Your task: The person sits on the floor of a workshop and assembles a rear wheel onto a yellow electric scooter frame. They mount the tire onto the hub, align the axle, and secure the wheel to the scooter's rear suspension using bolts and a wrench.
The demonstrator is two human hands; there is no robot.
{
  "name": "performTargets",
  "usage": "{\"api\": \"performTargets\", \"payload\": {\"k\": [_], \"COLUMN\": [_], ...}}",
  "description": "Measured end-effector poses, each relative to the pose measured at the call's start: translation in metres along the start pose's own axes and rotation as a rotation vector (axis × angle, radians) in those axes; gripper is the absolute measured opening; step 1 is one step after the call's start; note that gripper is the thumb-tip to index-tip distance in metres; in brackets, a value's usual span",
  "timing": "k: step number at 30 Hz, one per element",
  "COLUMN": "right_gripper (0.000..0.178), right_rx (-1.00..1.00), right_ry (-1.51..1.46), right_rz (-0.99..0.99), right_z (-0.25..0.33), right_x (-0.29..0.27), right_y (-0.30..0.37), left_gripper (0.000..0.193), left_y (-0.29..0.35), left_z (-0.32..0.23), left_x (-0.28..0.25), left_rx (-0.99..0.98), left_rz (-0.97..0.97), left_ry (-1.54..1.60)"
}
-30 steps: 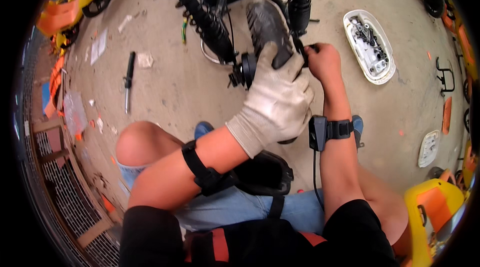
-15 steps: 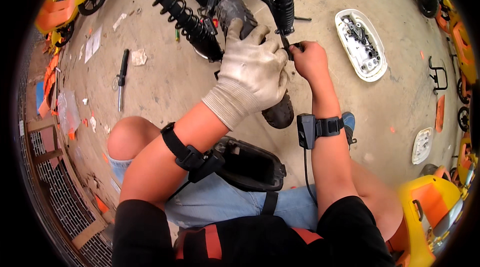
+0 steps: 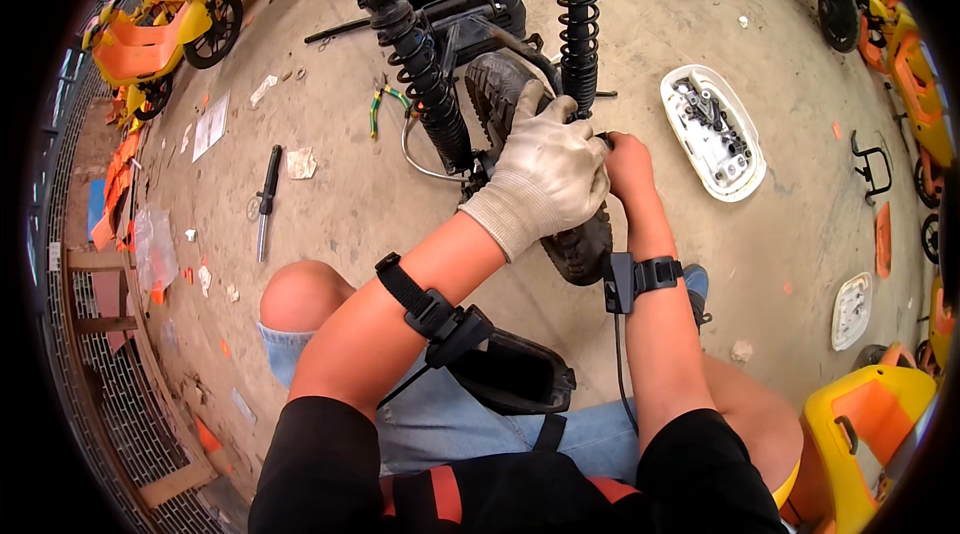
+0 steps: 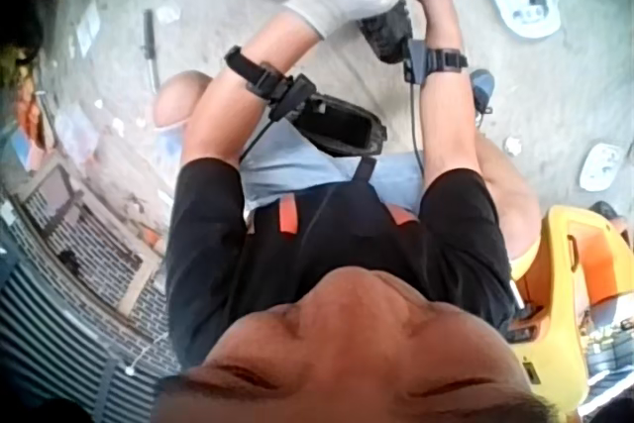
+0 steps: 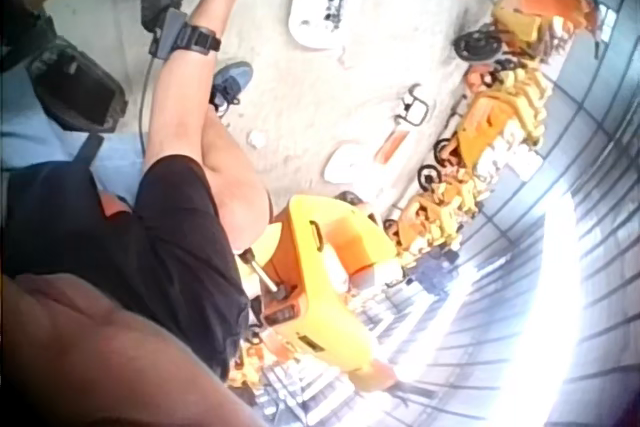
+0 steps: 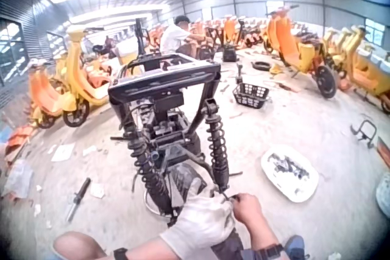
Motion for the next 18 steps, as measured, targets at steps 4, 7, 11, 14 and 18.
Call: {"api": "performTargets", "payload": {"k": [4,7,11,14,18], "right_gripper": [0.037,0.039,0.039,0.039,0.039], "right_rx": [0.010,0.000,-0.024,-0.031,-0.030], "right_ry": [-0.009,-0.119,-0.187,-0.195,-0.245], "right_rz": [0.023,0.020,-0.002,0.020,0.048], "right_z": [-0.001,-0.008,-0.018,-0.029,-0.051], "right_x": [-0.002,0.001,0.007,0.010,0.014], "right_y": [-0.002,-0.002,-0.005,-0.008,-0.011], "left_gripper": [0.024,0.025,0.029,0.031,0.031], "left_y": [-0.001,-0.003,-0.007,-0.010,-0.008], "left_z": [-0.001,-0.003,-0.006,-0.008,-0.009], "left_x": [0.001,-0.003,-0.004,-0.006,-0.004], "left_rx": [0.017,0.021,0.021,-0.002,0.036], "left_rz": [-0.020,0.013,0.047,0.110,0.035], "left_ry": [-0.014,-0.004,-0.032,-0.019,0.013]}}
Point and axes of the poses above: each hand's wrist, its own y-axis away from the middle knuckle, its own x-axis out of the palm, z = x × y, the point moved 3 cm from there along -y, towards the middle knuckle, and after that the axes turned 3 degrees about -z, right-handed, at the moved point
